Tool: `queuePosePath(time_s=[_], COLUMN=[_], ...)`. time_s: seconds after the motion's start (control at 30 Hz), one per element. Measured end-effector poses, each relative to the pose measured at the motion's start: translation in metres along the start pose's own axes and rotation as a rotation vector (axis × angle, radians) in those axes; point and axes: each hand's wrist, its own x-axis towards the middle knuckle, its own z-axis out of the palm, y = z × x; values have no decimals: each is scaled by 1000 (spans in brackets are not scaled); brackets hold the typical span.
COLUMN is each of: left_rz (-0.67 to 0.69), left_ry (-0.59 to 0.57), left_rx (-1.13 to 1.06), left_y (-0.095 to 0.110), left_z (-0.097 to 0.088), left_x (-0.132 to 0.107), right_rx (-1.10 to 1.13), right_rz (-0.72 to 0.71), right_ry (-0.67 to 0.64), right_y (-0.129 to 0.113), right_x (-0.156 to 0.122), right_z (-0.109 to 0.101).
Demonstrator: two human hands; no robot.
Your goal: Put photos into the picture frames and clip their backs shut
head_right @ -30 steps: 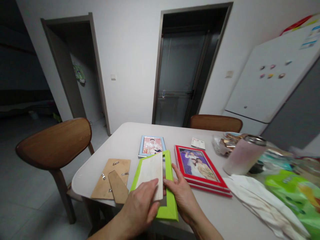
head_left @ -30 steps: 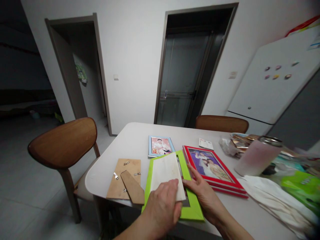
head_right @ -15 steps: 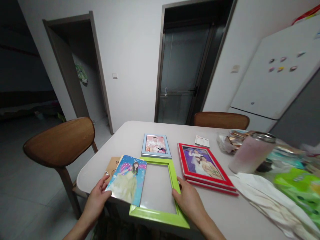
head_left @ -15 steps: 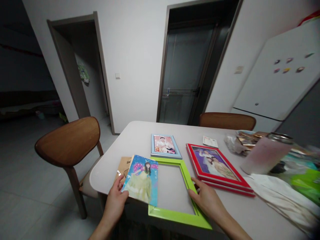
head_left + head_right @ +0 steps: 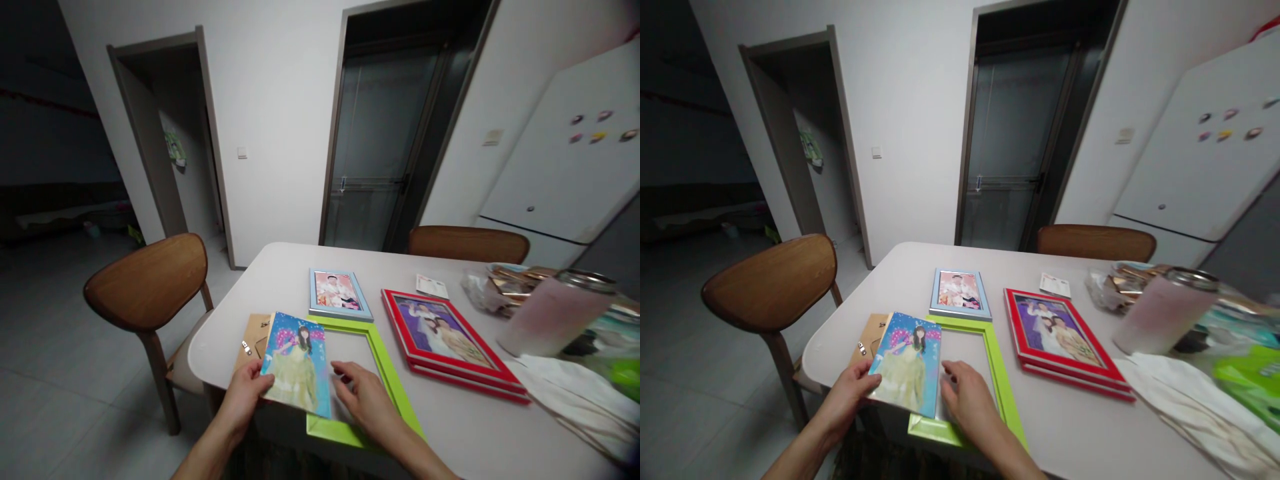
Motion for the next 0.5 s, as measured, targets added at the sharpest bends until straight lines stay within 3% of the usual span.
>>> queuePosePath(time_s=[0.13,0.23,0.33,0.4,0.5], left_rz=[-3,26,-5,-55,-127], left_ry=[-89,-182,-302,-371,-446], left_rx=[-99,-303,-494,-595,-715], left_y=[13,21,22,20,17], left_z=[9,19,41,62,89], left_x=[-10,-19,-31,-37,-43], right_rx=[290,582,976,1181,1272], right_rz=[44,202,336,343,300], right_ry=[116,201,42,-71,-102], right_y=[-1,10,5,-7,-22], right_x=[7,10,7,3,-5], right_z=[4,-1,-8,-12,-13])
